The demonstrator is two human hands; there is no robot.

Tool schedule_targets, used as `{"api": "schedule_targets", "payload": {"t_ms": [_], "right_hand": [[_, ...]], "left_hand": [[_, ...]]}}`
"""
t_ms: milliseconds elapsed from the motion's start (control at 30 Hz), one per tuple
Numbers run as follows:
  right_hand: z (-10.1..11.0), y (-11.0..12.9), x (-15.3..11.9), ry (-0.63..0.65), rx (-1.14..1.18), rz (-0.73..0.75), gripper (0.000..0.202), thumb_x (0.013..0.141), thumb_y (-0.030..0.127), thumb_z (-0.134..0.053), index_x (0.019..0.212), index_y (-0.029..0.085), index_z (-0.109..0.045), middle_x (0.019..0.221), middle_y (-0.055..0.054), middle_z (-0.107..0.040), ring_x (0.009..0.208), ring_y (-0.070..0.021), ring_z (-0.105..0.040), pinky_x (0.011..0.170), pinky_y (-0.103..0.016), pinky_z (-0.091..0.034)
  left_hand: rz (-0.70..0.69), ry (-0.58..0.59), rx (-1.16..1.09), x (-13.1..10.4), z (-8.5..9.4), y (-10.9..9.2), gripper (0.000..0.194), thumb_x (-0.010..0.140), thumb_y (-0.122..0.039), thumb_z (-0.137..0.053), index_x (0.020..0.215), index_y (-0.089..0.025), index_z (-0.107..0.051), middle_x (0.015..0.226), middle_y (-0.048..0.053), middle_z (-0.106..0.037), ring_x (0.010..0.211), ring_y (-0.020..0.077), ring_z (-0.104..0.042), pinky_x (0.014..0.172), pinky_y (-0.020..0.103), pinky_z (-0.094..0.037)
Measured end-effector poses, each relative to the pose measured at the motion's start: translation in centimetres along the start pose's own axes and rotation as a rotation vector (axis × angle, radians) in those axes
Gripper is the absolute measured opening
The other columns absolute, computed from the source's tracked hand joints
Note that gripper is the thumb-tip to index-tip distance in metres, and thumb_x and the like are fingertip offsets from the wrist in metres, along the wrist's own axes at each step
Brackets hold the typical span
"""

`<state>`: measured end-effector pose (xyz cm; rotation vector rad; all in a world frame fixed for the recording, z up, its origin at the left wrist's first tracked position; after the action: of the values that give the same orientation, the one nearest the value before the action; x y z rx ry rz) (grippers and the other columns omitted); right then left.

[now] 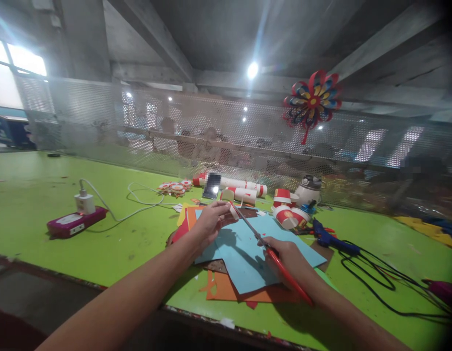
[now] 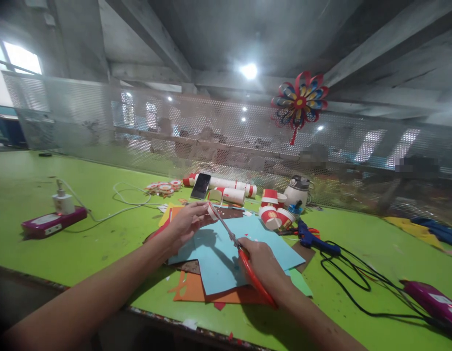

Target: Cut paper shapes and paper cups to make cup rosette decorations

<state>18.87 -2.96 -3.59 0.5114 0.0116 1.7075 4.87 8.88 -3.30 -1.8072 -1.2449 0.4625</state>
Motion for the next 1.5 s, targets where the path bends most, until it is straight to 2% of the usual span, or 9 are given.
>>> {"api": "schedule_targets", "payload": {"t_ms": [333, 500, 667, 1067, 1300, 1500], "right_hand": [[-0.1, -0.6, 0.3, 0.019, 0.064, 0.001, 0.035, 0.073, 0.015, -0.042, 0.101, 0.018, -0.064, 0.084, -0.006, -0.071, 0.071, -0.0206, -0.062, 0.068, -0.029, -0.043], [-0.2, -0.9, 0.5, 0.028, 0.069, 0.004, 0.034, 0.075, 0.015, -0.042, 0.101, 0.018, -0.064, 0.08, -0.005, -0.071, 0.072, -0.0207, -0.063, 0.068, -0.028, -0.043], [0.0, -0.5, 0.3, 0.015, 0.056, -0.001, 0.036, 0.076, 0.016, -0.041, 0.103, 0.017, -0.064, 0.082, -0.007, -0.071, 0.072, -0.0212, -0.063, 0.067, -0.029, -0.043], [0.3, -0.1, 0.0, -0.001, 0.017, -0.014, 0.036, 0.073, 0.014, -0.042, 0.101, 0.016, -0.064, 0.071, -0.004, -0.066, 0.063, -0.0188, -0.058, 0.06, -0.026, -0.039], [0.2, 0.0, -0.1, 0.002, 0.002, -0.015, 0.034, 0.072, 0.012, -0.041, 0.097, 0.016, -0.064, 0.071, -0.004, -0.065, 0.063, -0.0189, -0.057, 0.06, -0.026, -0.038], [0.1, 0.1, -0.1, 0.009, 0.005, -0.006, 0.033, 0.072, 0.013, -0.041, 0.097, 0.015, -0.063, 0.064, -0.003, -0.06, 0.057, -0.0168, -0.052, 0.057, -0.025, -0.036]], "left_hand": [[-0.004, -0.019, 0.015, 0.0, 0.2, -0.2, 0.011, 0.07, -0.011, -0.066, 0.077, -0.013, -0.058, 0.076, 0.01, -0.067, 0.066, 0.0177, -0.064, 0.071, 0.037, -0.053], [-0.026, -0.049, 0.029, 0.2, 0.6, 0.0, 0.018, 0.067, -0.012, -0.069, 0.081, -0.013, -0.057, 0.074, 0.009, -0.066, 0.064, 0.0172, -0.064, 0.069, 0.036, -0.052], [-0.04, -0.029, 0.034, 0.3, 0.5, 0.2, 0.022, 0.065, -0.015, -0.072, 0.081, -0.012, -0.057, 0.077, 0.01, -0.066, 0.067, 0.0186, -0.065, 0.071, 0.037, -0.052], [-0.025, -0.034, 0.025, 0.0, 0.2, 0.2, 0.02, 0.067, -0.012, -0.069, 0.08, -0.013, -0.054, 0.075, 0.01, -0.066, 0.066, 0.0194, -0.065, 0.071, 0.038, -0.052], [-0.009, -0.04, 0.026, -0.1, 0.1, 0.2, 0.017, 0.069, -0.01, -0.066, 0.08, -0.012, -0.054, 0.074, 0.01, -0.066, 0.065, 0.0185, -0.065, 0.07, 0.037, -0.052], [0.018, 0.001, 0.026, -0.1, -0.1, 0.3, 0.015, 0.069, -0.011, -0.065, 0.082, -0.011, -0.058, 0.074, 0.009, -0.067, 0.065, 0.0177, -0.064, 0.071, 0.036, -0.051]]}}
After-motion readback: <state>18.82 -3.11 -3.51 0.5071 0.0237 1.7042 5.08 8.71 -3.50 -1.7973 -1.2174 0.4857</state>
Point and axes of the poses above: each hand's wrist, its own x-axis towards the middle knuckle, its own z-axis out of the back of the hand, y = z × x, the point moved 8 cm from there along x, towards the middle knuckle
